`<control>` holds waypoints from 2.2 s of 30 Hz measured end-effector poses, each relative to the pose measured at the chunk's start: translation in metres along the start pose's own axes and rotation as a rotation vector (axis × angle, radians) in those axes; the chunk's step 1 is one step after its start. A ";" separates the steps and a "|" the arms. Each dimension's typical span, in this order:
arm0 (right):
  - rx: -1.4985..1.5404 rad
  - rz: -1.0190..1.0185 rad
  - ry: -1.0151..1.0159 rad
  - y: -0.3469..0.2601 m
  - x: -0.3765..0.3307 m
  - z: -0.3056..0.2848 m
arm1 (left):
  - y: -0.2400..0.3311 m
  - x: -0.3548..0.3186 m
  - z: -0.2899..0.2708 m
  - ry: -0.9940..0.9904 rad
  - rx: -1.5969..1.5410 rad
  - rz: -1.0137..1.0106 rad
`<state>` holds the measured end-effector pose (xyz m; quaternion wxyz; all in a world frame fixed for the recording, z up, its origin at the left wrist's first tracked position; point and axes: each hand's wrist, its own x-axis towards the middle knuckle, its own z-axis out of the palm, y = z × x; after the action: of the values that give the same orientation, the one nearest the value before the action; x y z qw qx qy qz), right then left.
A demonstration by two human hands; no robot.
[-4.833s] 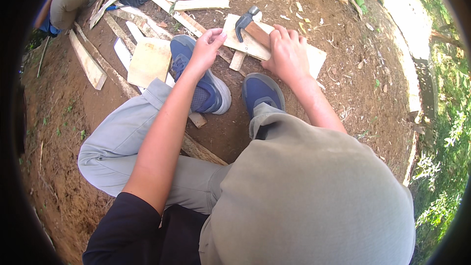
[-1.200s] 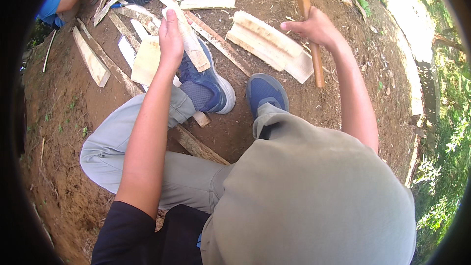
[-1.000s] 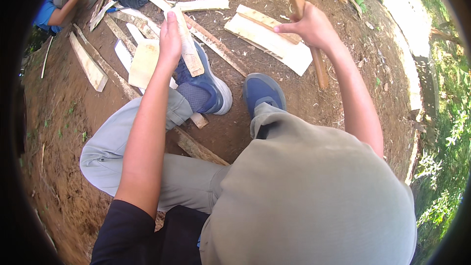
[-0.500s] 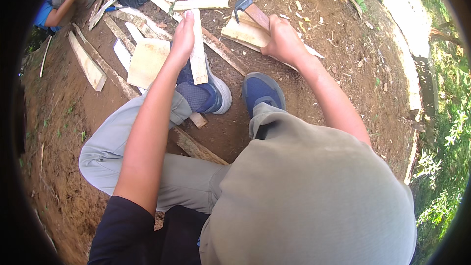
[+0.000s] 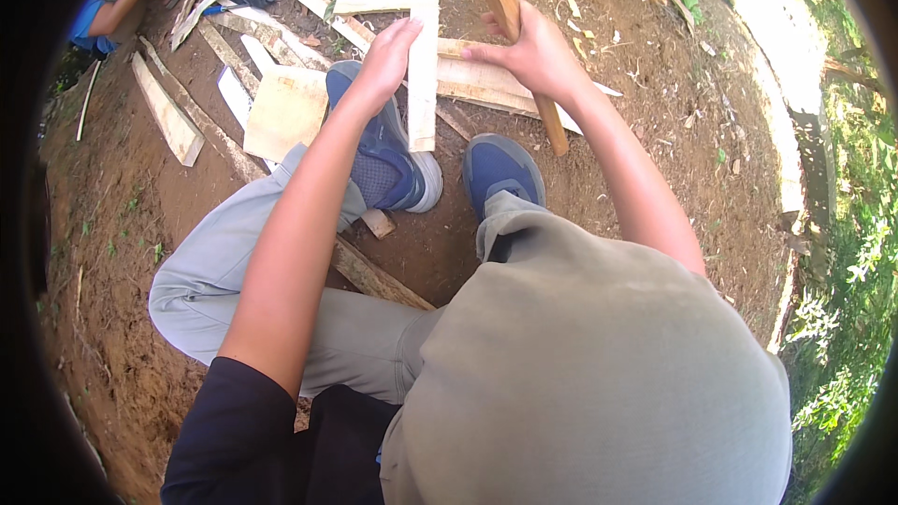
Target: The person assembles a small wooden frame by hammering nails into wood pieces and arranging them into a structure.
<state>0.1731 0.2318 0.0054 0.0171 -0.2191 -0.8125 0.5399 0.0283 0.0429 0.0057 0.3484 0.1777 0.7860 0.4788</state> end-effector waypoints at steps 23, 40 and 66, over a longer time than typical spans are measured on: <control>0.490 0.213 -0.164 0.000 0.062 0.013 | 0.018 0.009 0.011 -0.023 0.181 0.009; -0.126 0.109 -0.037 0.026 0.077 0.007 | -0.039 -0.103 0.072 0.420 0.347 0.043; -0.244 0.073 -0.147 -0.026 -0.103 -0.043 | -0.046 -0.101 0.090 0.587 0.118 0.003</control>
<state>0.2687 0.2223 0.0683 -0.0889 -0.2090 -0.8627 0.4518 0.1651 0.0156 -0.0237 0.0947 0.0527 0.8794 0.4636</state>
